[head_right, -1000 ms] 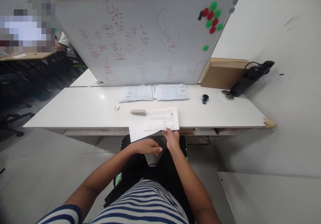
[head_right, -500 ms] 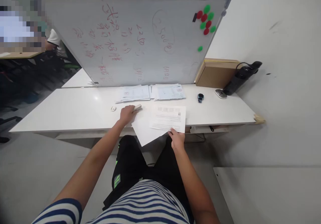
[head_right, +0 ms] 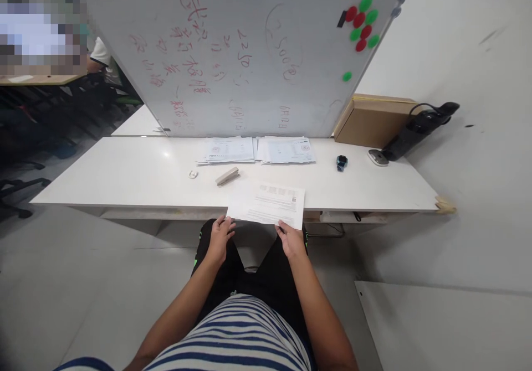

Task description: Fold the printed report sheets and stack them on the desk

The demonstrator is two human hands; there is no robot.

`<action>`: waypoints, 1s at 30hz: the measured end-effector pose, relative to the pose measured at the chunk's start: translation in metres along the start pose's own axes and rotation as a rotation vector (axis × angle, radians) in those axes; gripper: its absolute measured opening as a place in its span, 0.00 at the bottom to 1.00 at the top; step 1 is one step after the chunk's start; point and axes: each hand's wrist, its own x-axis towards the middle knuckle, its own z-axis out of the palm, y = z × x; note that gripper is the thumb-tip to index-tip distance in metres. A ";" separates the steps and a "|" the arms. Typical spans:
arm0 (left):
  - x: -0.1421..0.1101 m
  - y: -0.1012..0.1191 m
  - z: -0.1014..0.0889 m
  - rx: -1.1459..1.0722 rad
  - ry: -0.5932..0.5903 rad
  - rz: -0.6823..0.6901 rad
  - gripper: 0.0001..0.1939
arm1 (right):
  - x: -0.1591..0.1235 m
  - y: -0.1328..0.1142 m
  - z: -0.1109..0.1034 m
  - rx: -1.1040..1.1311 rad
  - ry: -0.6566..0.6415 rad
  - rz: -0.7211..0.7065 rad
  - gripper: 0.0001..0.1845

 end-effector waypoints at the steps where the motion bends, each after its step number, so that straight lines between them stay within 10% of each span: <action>1: 0.002 0.001 -0.003 -0.019 -0.034 -0.015 0.29 | -0.001 0.000 -0.002 -0.023 -0.024 0.043 0.24; 10: 0.027 0.020 -0.007 0.185 -0.279 -0.047 0.32 | -0.003 0.008 -0.017 -0.181 -0.144 0.159 0.25; 19: 0.013 -0.008 0.005 0.376 -0.366 0.015 0.25 | -0.007 0.017 -0.023 -0.232 -0.184 0.114 0.25; 30: 0.028 -0.010 -0.013 0.485 -0.423 0.167 0.30 | 0.035 -0.065 -0.021 -0.805 -0.343 -0.066 0.17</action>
